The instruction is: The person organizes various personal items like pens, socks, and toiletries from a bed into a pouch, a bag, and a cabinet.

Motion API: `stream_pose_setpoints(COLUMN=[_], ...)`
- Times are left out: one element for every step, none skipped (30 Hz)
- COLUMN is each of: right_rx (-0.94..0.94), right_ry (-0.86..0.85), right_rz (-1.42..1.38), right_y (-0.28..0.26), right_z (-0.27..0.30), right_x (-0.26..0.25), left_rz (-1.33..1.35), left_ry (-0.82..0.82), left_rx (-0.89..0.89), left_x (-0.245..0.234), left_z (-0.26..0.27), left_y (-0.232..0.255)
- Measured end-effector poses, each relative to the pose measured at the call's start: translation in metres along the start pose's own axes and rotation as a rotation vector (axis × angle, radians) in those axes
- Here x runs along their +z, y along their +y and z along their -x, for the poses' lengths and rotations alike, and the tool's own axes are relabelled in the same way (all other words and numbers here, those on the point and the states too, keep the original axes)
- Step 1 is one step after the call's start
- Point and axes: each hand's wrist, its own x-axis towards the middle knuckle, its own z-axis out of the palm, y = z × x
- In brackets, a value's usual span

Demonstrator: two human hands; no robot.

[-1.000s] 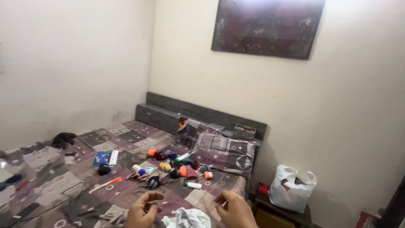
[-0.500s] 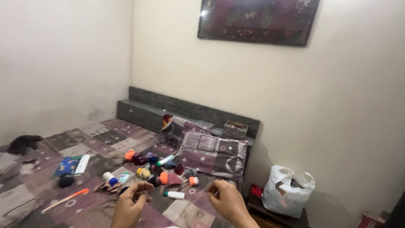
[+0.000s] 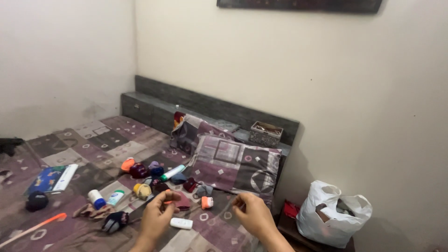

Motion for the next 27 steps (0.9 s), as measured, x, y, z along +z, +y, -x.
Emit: stream_pose_setpoints(right_rx=[0.006, 0.0, -0.006, 0.0, -0.029, -0.054, -0.044, -0.08, -0.116, -0.115, -0.116, -0.119, -0.121, -0.131, -0.142, -0.147, -0.134, -0.119, -0.123, -0.078, -0.034, -0.033, -0.015, 0.006, 0.008, -0.003, -0.014], right_ry=[-0.008, -0.013, -0.019, -0.027, -0.037, -0.047, -0.054, -0.062, -0.07, -0.08, -0.1, -0.126, -0.141, -0.146, -0.151, -0.167, -0.172, -0.179, -0.197, -0.22, -0.242, -0.26, -0.272, -0.283, -0.298, -0.298, -0.298], right_rz=[-0.002, -0.004, -0.007, -0.01, -0.014, -0.01, -0.004, -0.021, -0.038, -0.035, -0.043, -0.049, -0.046, -0.041, -0.037, -0.044, -0.056, -0.07, -0.081, -0.086, -0.091, -0.097, -0.104, -0.109, -0.114, -0.131, -0.149], right_y=[0.009, 0.019, 0.029, 0.038, 0.046, 0.056, 0.068, 0.079, 0.09, 0.103, 0.115, 0.125, 0.14, 0.153, 0.166, 0.18, 0.194, 0.206, 0.214, 0.221, 0.228, 0.236, 0.243, 0.251, 0.262, 0.272, 0.281], right_z=[-0.014, -0.029, -0.044, -0.058, -0.071, -0.086, -0.095, -0.109, -0.123, -0.136, -0.149, -0.162, -0.174, -0.186, -0.198, -0.208, -0.217, -0.226, -0.236, -0.245, -0.253, -0.262, -0.27, -0.28, -0.293, -0.304, -0.315], right_x=[-0.001, -0.002, -0.002, -0.003, -0.004, -0.009, -0.01, -0.013, -0.015, -0.016, -0.017, -0.018, -0.02, -0.016, -0.012, -0.006, 0.001, 0.01, 0.018, 0.028, 0.039, 0.052, 0.065, 0.078, 0.092, 0.107, 0.122], left_rz=[-0.003, -0.013, -0.022, -0.026, -0.033, -0.032, -0.027, -0.065, -0.104, -0.103, -0.077, -0.05, -0.048, -0.048, -0.047, -0.056, -0.045, -0.038, -0.05, -0.086, -0.121, -0.13, -0.114, -0.096, -0.103, -0.136, -0.169], left_ry=[0.0, 0.014, 0.027, 0.028, 0.032, 0.034, 0.032, 0.059, 0.086, 0.092, 0.111, 0.136, 0.147, 0.161, 0.174, 0.188, 0.206, 0.224, 0.239, 0.243, 0.246, 0.256, 0.262, 0.266, 0.275, 0.281, 0.287], left_rx=[-0.009, -0.033, -0.058, -0.067, -0.021, 0.024, 0.012, 0.048, 0.084, 0.076, 0.024, -0.031, -0.041, -0.065, -0.09, -0.098, -0.123, -0.151, -0.161, -0.143, -0.124, -0.137, -0.165, -0.191, -0.204, -0.223, -0.242], left_x=[0.01, 0.02, 0.03, 0.039, 0.047, 0.061, 0.072, 0.083, 0.094, 0.106, 0.118, 0.128, 0.138, 0.143, 0.147, 0.151, 0.153, 0.153, 0.151, 0.149, 0.145, 0.141, 0.136, 0.133, 0.128, 0.121, 0.113], left_z=[-0.01, -0.02, -0.03, -0.041, -0.052, -0.064, -0.074, -0.088, -0.102, -0.107, -0.111, -0.115, -0.121, -0.128, -0.135, -0.137, -0.14, -0.141, -0.144, -0.146, -0.147, -0.148, -0.149, -0.154, -0.158, -0.162, -0.165], left_y=[0.0, -0.001, -0.002, -0.009, -0.016, -0.023, -0.031, -0.039, -0.046, -0.045, -0.042, -0.039, -0.047, -0.056, -0.065, -0.078, -0.09, -0.103, -0.114, -0.125, -0.136, -0.143, -0.151, -0.159, -0.175, -0.19, -0.206])
